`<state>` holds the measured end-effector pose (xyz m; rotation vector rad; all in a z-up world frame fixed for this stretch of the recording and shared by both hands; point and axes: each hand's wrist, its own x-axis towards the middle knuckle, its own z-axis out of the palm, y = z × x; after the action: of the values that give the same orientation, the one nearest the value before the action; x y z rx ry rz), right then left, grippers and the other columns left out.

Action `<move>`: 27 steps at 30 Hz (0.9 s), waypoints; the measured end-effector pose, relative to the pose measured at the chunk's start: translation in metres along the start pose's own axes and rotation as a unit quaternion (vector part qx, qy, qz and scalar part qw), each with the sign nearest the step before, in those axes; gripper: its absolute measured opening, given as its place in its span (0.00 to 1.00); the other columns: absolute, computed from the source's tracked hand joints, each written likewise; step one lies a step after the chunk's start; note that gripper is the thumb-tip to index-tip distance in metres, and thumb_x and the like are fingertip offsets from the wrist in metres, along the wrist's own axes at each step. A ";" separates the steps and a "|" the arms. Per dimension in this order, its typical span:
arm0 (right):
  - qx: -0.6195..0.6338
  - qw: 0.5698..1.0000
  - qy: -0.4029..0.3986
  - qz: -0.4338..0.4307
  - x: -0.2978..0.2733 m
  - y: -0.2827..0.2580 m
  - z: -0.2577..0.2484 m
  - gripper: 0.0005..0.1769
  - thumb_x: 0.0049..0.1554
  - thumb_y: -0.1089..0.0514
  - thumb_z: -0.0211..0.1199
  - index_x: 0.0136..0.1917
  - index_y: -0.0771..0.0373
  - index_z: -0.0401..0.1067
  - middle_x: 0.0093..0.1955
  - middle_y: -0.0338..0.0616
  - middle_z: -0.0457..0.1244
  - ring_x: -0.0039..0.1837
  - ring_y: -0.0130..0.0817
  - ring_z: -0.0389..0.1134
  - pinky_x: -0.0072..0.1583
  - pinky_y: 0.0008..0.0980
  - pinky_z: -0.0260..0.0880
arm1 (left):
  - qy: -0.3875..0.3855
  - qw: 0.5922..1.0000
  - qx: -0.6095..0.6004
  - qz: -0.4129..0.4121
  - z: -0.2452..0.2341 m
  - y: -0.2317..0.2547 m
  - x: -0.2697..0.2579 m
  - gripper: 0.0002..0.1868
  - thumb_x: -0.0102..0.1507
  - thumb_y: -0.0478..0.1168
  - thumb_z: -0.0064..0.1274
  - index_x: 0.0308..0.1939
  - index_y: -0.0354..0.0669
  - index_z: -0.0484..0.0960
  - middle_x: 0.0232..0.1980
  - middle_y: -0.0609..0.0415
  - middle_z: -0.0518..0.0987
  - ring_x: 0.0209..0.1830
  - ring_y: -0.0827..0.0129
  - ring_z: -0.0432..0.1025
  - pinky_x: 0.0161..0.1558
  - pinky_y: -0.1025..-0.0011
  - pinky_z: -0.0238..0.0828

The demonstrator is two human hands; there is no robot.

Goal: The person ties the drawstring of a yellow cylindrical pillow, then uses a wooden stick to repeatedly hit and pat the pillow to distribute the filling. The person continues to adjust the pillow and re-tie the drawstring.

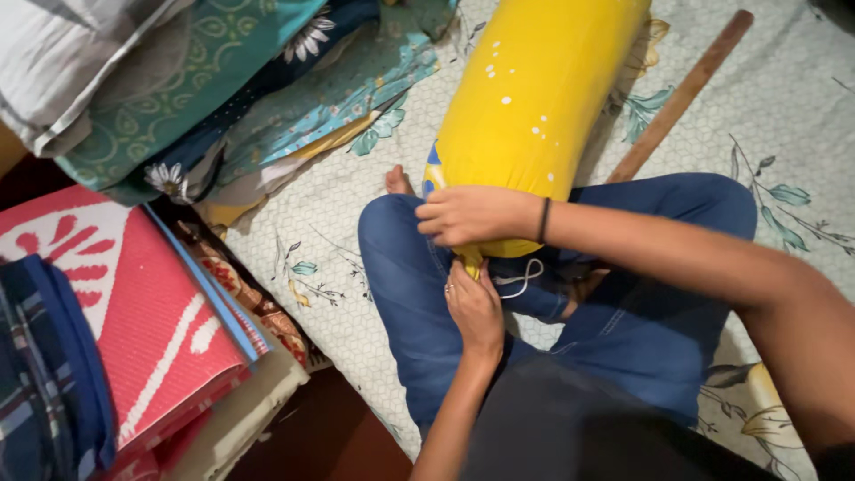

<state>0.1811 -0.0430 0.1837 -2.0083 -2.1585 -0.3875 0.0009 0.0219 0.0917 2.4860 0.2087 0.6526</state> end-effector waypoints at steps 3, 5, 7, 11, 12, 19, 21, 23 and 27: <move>0.051 0.996 -0.073 0.022 0.024 0.015 0.044 0.08 0.45 0.51 0.63 0.29 0.56 0.74 0.41 0.38 0.66 0.55 0.37 0.65 0.57 0.35 0.61 | 0.027 0.998 0.051 0.034 0.005 -0.010 0.001 0.21 0.71 0.39 0.53 0.59 0.22 0.70 0.43 0.37 0.75 0.38 0.47 0.72 0.43 0.57 0.70; 0.032 0.993 -0.105 0.049 0.037 0.018 0.072 0.10 0.44 0.50 0.67 0.28 0.56 0.74 0.40 0.40 0.68 0.53 0.38 0.66 0.58 0.38 0.61 | -0.030 0.993 0.111 0.025 0.004 -0.012 -0.001 0.19 0.70 0.39 0.54 0.59 0.27 0.75 0.35 0.44 0.73 0.34 0.53 0.74 0.40 0.60 0.71; 0.130 0.957 -0.246 0.081 0.048 0.018 0.087 0.07 0.41 0.51 0.69 0.31 0.54 0.77 0.40 0.38 0.69 0.55 0.37 0.66 0.61 0.39 0.58 | -0.035 0.988 0.146 0.034 0.005 -0.013 -0.003 0.19 0.68 0.41 0.54 0.58 0.31 0.77 0.33 0.47 0.73 0.32 0.58 0.74 0.37 0.64 0.72; 0.165 0.910 -0.372 0.074 0.061 0.017 0.074 0.11 0.38 0.48 0.73 0.35 0.51 0.80 0.42 0.35 0.70 0.56 0.33 0.66 0.63 0.37 0.55 | -0.043 0.982 0.169 0.066 0.007 -0.021 -0.003 0.17 0.67 0.42 0.54 0.56 0.36 0.79 0.32 0.51 0.73 0.32 0.63 0.75 0.36 0.67 0.73; 0.145 0.938 -0.300 0.090 0.059 0.014 0.065 0.10 0.40 0.49 0.72 0.35 0.53 0.80 0.43 0.36 0.70 0.56 0.35 0.66 0.63 0.37 0.56 | -0.056 0.980 0.176 0.071 0.008 -0.022 -0.005 0.16 0.67 0.42 0.54 0.55 0.35 0.78 0.32 0.50 0.73 0.31 0.63 0.75 0.35 0.67 0.73; 0.206 0.838 0.329 0.383 -0.024 -0.084 -0.006 0.10 0.57 0.64 0.68 0.53 0.65 0.77 0.52 0.46 0.69 0.56 0.42 0.70 0.59 0.37 0.70 | -0.103 0.984 0.135 0.049 0.003 -0.001 -0.006 0.14 0.68 0.41 0.54 0.49 0.32 0.77 0.32 0.47 0.76 0.31 0.58 0.76 0.35 0.64 0.74; 0.259 0.682 0.393 0.560 -0.060 -0.133 -0.002 0.06 0.61 0.64 0.66 0.52 0.65 0.76 0.51 0.46 0.69 0.52 0.35 0.72 0.54 0.33 0.72 | -0.110 0.989 0.095 0.026 -0.007 0.007 0.000 0.17 0.66 0.40 0.54 0.52 0.27 0.79 0.33 0.44 0.78 0.31 0.56 0.76 0.34 0.63 0.74; 0.372 0.533 0.403 0.644 -0.087 -0.174 0.018 0.07 0.63 0.63 0.64 0.53 0.68 0.76 0.51 0.48 0.70 0.50 0.31 0.73 0.53 0.32 0.73 | -0.120 0.991 0.053 0.003 -0.014 0.012 0.008 0.16 0.66 0.40 0.54 0.49 0.27 0.79 0.35 0.42 0.79 0.32 0.52 0.77 0.35 0.61 0.73; 0.568 0.394 0.398 0.603 -0.105 -0.209 0.069 0.15 0.61 0.60 0.61 0.60 0.68 0.73 0.58 0.45 0.70 0.60 0.28 0.71 0.62 0.30 0.71 | -0.211 0.952 -0.201 -0.098 -0.021 -0.008 0.021 0.13 0.68 0.41 0.57 0.45 0.30 0.82 0.32 0.47 0.79 0.31 0.58 0.75 0.31 0.64 0.69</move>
<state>-0.0152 -0.1350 0.0707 -1.3003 0.1734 0.3066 0.0086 0.0446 0.1112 2.1114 0.1394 0.0597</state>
